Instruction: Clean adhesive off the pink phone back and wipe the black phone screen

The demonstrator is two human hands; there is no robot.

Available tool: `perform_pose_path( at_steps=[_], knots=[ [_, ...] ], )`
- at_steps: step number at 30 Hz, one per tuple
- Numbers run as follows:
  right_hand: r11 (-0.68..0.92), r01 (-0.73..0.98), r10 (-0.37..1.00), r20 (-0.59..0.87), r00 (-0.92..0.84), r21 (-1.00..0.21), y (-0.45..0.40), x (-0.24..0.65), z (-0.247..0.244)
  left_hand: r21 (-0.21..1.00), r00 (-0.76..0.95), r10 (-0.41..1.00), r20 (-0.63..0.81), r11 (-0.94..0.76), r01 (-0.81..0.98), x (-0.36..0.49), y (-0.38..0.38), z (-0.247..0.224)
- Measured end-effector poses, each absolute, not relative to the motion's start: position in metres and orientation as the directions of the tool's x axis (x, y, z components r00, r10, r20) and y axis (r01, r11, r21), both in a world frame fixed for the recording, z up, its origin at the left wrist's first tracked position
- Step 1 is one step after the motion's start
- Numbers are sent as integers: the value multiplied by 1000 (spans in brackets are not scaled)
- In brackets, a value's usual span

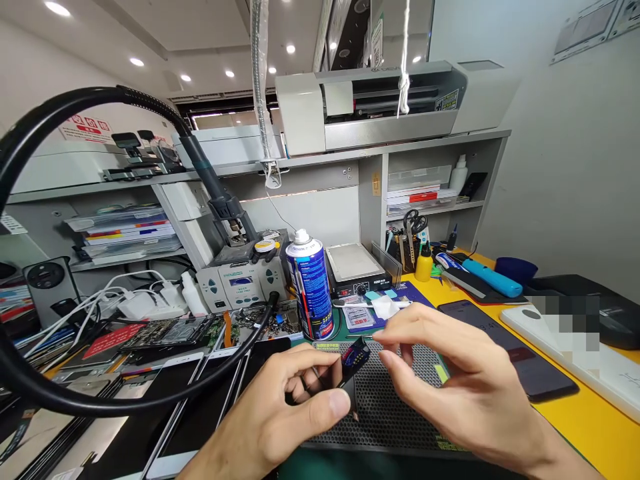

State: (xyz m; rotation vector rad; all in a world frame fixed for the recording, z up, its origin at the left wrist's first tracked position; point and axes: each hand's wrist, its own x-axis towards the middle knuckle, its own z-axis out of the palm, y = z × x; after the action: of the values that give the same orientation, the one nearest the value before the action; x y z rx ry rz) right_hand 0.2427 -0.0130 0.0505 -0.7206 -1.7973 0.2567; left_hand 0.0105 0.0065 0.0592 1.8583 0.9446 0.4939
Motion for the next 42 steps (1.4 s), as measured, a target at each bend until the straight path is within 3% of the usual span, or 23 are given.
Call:
perform_pose_path(
  at_steps=[3,12,23,37,42],
  knots=[
    [862,360,466,839,-281,-358,-11,245,47,893,624,777,-83,-219,392,10,7,60],
    [889,396,390,835,-389,-231,-5,245,47,890,617,781,-94,-212,404,12,7,62],
    [780,625,314,845,-433,31,-2,245,30,863,560,828,-26,-264,431,14,7,51],
    [648,752,240,906,-348,117,-3,226,31,782,465,885,-5,-287,554,20,-2,59],
    [668,743,240,932,-271,43,-6,221,31,790,459,887,50,-316,525,20,-1,54]
  ],
)
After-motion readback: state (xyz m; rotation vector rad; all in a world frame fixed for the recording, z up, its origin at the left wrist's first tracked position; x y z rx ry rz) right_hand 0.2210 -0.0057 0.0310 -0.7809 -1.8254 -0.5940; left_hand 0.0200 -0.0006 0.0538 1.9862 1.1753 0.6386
